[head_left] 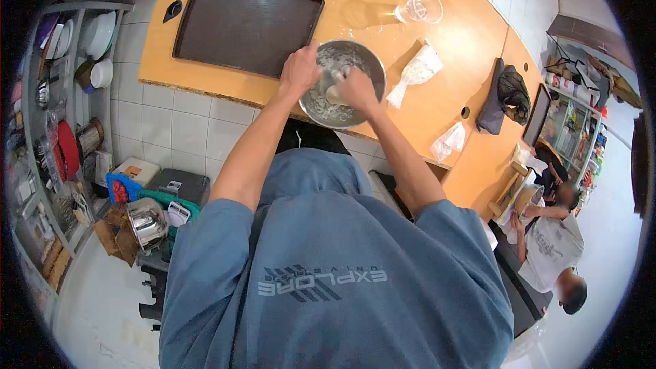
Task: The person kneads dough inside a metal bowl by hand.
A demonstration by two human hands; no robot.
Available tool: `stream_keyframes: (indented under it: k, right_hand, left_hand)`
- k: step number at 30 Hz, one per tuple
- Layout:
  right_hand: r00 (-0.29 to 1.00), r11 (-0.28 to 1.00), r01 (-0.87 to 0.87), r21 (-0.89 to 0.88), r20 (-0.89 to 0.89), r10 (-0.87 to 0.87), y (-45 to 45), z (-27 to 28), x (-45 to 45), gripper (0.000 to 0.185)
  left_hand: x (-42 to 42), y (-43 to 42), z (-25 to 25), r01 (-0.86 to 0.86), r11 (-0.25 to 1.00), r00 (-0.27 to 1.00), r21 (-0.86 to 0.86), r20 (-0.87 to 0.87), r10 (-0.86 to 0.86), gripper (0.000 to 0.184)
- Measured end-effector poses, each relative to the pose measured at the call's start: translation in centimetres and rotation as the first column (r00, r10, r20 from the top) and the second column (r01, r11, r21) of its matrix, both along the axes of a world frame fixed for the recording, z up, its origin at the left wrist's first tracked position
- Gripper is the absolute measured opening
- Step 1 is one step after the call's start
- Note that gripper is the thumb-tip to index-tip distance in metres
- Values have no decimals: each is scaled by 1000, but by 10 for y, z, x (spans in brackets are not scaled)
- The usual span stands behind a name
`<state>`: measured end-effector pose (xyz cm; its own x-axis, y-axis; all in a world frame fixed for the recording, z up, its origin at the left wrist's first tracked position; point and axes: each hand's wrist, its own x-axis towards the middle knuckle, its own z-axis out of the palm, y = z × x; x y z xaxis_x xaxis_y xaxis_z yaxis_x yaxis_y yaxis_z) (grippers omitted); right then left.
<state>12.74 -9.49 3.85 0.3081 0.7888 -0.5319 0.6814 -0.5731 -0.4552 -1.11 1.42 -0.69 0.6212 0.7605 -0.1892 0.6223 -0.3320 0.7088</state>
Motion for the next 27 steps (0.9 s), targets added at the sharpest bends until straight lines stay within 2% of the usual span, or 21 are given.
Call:
stream_keyframes:
  k: [3, 4, 7, 8, 14, 17, 20, 23, 27]
  right_hand:
    - [967, 993, -54, 102, 255, 26, -13, -2, -32, 36]
    - [958, 996, -83, -17, 273, 85, -14, 0, -41, 33]
    - [926, 982, -107, 157, 375, 41, -28, -10, -59, 31]
    - [895, 960, -163, 227, 444, 47, -31, -16, -59, 31]
    - [914, 946, -74, 315, 400, -62, -8, -44, -44, 29]
    - [924, 949, -86, 302, 380, -38, 1, -52, -34, 32]
    - [922, 983, -8, 184, 382, -64, 13, -53, -29, 37]
    - [920, 989, 44, 141, 380, -95, 22, -54, -27, 40]
    - [953, 968, 118, 223, 248, -174, 21, -56, -19, 46]
  left_hand:
    - [3, -2, 1, -6, 1000, 1000, -4, -11, 6, 30]
    - [3, -2, 4, -13, 1000, 1000, -10, -16, 13, 29]
    - [3, -2, 13, -31, 999, 999, -41, -20, 30, 28]
    - [3, -1, 15, -36, 998, 999, -53, -19, 35, 27]
    - [1, 0, 8, -33, 998, 999, -54, 37, 35, 28]
    - [2, 2, 18, -12, 996, 1000, -93, 25, 14, 29]
    - [3, 7, 24, -5, 996, 999, -87, 38, 8, 29]
    - [1, 8, 9, -15, 997, 999, -79, 36, 18, 28]
    - [2, 7, 8, -28, 998, 1000, -57, 2, 28, 27]
